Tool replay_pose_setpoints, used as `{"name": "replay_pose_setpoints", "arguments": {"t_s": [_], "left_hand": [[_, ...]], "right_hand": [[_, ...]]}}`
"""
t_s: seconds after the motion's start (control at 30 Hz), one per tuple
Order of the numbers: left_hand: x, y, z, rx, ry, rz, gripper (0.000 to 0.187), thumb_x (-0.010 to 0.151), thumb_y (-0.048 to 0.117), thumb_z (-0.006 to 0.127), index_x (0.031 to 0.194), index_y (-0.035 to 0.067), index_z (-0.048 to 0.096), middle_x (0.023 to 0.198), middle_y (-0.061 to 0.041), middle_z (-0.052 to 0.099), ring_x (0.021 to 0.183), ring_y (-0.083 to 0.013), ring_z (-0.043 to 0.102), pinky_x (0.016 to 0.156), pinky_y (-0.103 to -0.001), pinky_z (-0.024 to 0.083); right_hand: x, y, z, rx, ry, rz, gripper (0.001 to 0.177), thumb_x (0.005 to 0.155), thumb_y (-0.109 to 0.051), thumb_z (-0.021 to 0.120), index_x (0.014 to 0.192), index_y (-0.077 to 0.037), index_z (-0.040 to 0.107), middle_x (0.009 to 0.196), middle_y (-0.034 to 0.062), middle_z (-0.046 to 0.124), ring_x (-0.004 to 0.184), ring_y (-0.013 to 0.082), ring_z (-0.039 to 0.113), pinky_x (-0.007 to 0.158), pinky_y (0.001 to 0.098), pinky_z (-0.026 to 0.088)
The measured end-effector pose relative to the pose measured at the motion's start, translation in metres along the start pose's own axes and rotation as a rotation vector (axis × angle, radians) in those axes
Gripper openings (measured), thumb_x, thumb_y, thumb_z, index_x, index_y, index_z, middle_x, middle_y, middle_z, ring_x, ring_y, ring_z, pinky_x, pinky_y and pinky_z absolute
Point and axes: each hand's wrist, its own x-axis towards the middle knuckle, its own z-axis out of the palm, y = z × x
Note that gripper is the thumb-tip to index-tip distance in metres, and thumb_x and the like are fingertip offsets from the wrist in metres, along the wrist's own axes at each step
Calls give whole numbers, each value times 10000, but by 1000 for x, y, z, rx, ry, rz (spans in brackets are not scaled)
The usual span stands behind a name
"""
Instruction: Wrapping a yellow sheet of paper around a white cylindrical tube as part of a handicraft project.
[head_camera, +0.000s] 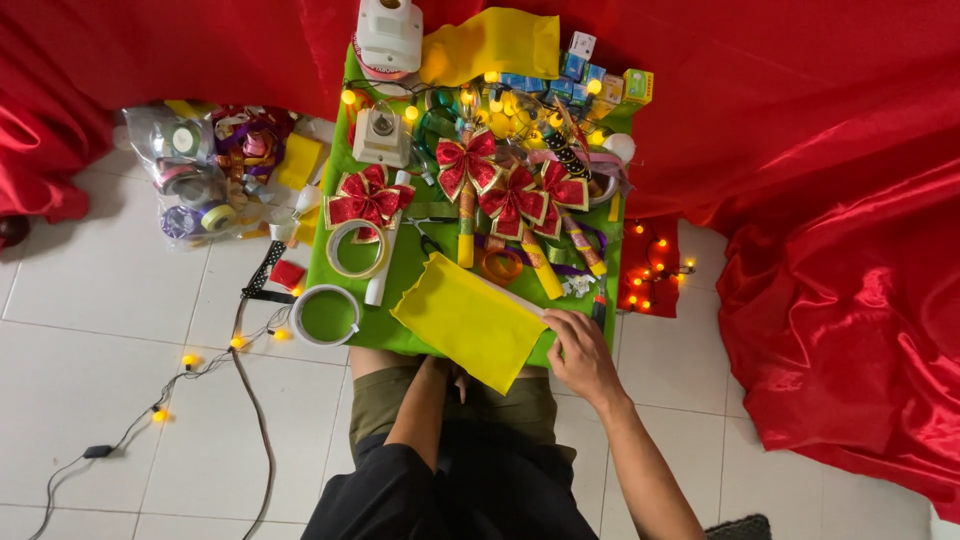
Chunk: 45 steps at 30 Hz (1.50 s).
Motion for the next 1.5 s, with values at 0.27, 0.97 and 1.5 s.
{"name": "replay_pose_setpoints", "arguments": {"t_s": [0.27, 0.97, 1.5], "left_hand": [[21, 5, 6, -122, -48, -37, 381, 973, 331, 458, 1170, 79, 666, 1036, -184, 725, 1013, -390, 690, 879, -512, 537], [-147, 65, -233, -726, -146, 354, 470, 929, 233, 639, 1360, 60, 558, 1327, -143, 648, 1182, -334, 637, 999, -448, 501], [-39, 11, -184, 41, 972, 24, 439, 853, 69, 691, 1280, 100, 597, 1399, -167, 537, 1315, -386, 527, 1011, -476, 493]], "right_hand": [[-5, 6, 6, -16, -52, 27, 559, 801, 44, 570, 1334, -123, 590, 1251, 98, 625, 1185, 333, 619, 880, 447, 549], [-6, -6, -43, -81, -161, 374, 446, 895, -78, 688, 1327, -148, 600, 1136, 46, 754, 899, 251, 745, 767, 419, 623], [-23, -9, 28, -96, -35, 184, 419, 943, -227, 680, 1354, -245, 601, 1103, 91, 750, 984, 314, 745, 850, 461, 613]]}}
